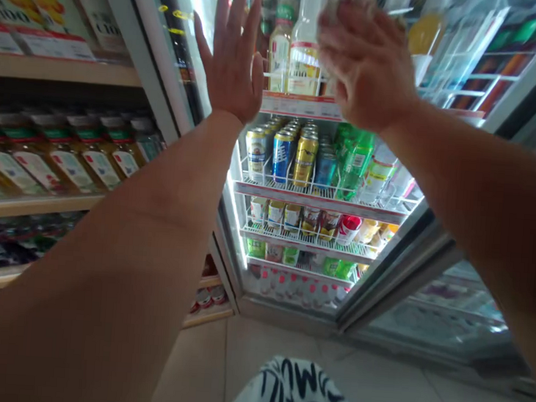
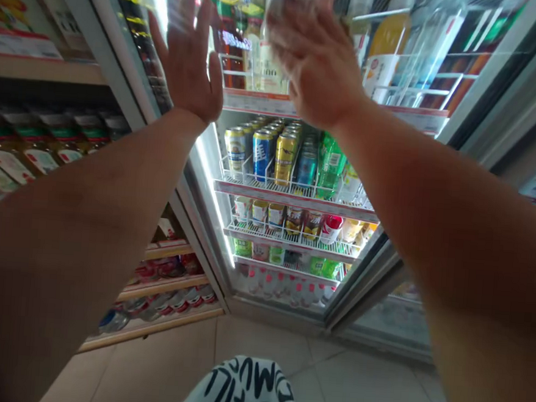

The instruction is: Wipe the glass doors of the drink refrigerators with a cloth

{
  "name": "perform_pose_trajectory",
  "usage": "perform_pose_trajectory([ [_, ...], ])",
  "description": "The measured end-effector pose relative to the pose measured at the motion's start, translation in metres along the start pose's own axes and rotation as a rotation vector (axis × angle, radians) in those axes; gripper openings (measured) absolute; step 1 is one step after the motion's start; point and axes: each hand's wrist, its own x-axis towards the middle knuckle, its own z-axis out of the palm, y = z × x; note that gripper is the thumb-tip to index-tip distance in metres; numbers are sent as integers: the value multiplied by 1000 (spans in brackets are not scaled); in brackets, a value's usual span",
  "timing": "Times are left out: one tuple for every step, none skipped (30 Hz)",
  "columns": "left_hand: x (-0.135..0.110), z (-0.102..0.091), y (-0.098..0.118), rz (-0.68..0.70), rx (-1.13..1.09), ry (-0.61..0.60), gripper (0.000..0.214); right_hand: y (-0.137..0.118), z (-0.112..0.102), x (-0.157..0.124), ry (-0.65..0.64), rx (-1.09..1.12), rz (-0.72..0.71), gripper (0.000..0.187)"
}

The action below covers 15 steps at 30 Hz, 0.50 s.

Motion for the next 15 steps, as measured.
perform_pose_trajectory([
  [0, 2, -1, 0, 15, 6, 66, 4, -2, 1, 75, -11, 89, 50],
  [1, 4, -2, 3, 23, 6, 66, 6, -2, 0, 140, -27, 176, 49],
  [1, 5, -3, 1, 21, 7, 66, 6, -1, -3, 182, -41, 236, 49],
  [1, 7, -3, -7, 9, 12, 65, 3, 3, -6, 187, -46, 255, 49],
  [1, 8, -4, -9, -4, 10, 64, -2, 7, -10, 154, -39, 226, 50],
  [1, 8, -4, -9, -12, 12, 63, -7, 10, -13, 97, -27, 163, 50],
  [1, 7, -3, -5, -10, 12, 62, -11, 13, -16, 25, -14, 77, 50],
  [0, 5, -2, 1, 1, 9, 61, -12, 14, -16, -48, -5, -12, 50],
  [0, 2, -1, 9, 18, 4, 60, -12, 13, -15, -99, -2, -86, 51],
  [-1, -3, 2, 16, 32, -6, 60, -9, 10, -13, -111, -7, -127, 51],
  [-2, -9, 4, 15, 42, -16, 60, -5, 7, -10, -84, -18, -127, 52],
  [-3, -16, 7, 14, 47, -32, 62, 0, 5, -8, -28, -30, -90, 51],
  [-4, -23, 11, 17, 52, -55, 64, 3, 3, -6, 48, -42, -25, 50],
  [-5, -30, 14, 19, 61, -79, 66, 5, 3, -6, 126, -53, 54, 49],
  [-6, -36, 17, 16, 71, -99, 67, 5, 6, -7, 186, -61, 117, 48],
])
